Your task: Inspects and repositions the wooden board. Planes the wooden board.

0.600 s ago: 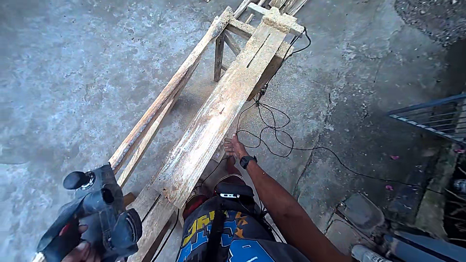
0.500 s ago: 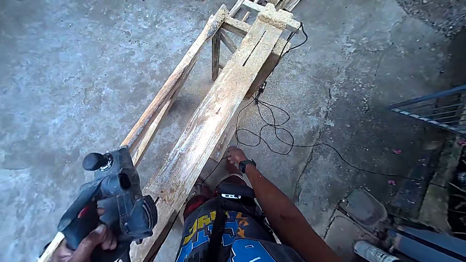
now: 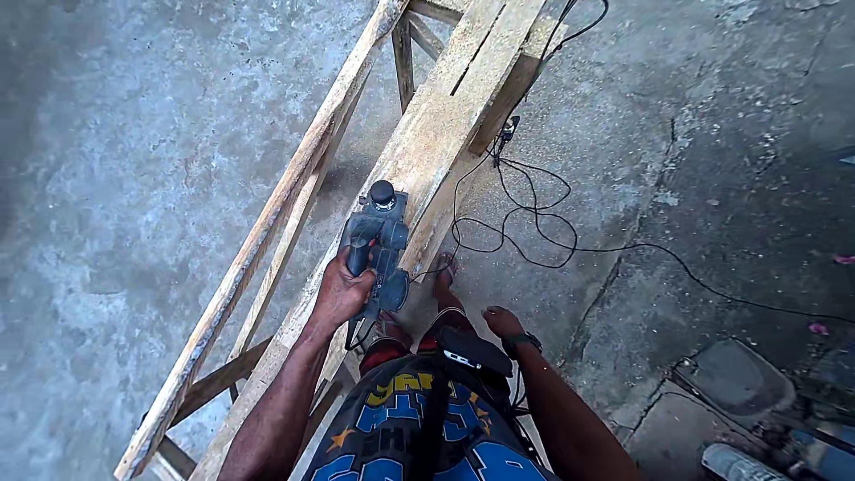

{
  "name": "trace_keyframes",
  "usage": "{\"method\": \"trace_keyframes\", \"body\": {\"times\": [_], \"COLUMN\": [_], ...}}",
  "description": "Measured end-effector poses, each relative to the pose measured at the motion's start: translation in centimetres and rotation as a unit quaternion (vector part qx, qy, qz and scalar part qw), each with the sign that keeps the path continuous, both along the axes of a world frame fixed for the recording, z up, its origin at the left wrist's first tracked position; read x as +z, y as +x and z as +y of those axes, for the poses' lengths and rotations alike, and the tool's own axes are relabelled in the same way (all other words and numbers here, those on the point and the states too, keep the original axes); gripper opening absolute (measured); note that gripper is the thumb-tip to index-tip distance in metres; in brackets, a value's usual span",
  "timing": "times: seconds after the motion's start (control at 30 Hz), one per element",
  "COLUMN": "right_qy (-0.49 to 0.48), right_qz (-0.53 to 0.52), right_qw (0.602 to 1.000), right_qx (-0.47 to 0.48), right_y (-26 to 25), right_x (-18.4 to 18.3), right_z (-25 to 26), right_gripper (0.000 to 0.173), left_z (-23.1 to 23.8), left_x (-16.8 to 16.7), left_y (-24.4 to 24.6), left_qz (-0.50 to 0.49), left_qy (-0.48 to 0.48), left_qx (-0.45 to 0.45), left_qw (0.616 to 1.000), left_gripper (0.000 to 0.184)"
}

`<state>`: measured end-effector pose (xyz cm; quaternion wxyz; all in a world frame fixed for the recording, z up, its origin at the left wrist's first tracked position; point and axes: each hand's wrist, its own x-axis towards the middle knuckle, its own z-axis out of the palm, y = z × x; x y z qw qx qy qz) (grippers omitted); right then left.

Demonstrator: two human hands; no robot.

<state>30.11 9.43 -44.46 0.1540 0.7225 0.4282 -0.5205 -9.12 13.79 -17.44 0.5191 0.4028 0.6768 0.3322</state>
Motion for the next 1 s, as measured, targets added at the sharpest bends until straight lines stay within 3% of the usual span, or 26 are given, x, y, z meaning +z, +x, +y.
{"method": "trace_keyframes", "body": {"times": [0.23,0.5,1.0], "right_qy": [-0.017,-0.01,-0.009], "right_qz": [-0.011,0.003,0.006], "right_qw": [0.999,0.997,0.997], "right_qx": [-0.031,-0.081,-0.08], "right_y": [3.0,3.5,6.2], "right_x": [-0.5,-0.6,-1.1], "right_z": [-1.4,2.2,9.7], "right_gripper": [0.047,0.047,0.047], "left_z": [3.3,8.6,21.3], "left_x": [-3.4,-3.5,-3.3], "left_y": [1.1,2.6,7.2], "left_qz": [0.006,0.018,0.013], "left_qy": [-0.016,-0.011,-0.01], "left_qx": [-0.038,-0.054,-0.096], "left_qw": [0.999,0.998,0.995], "left_gripper": [0.028,0.026,0.03]}}
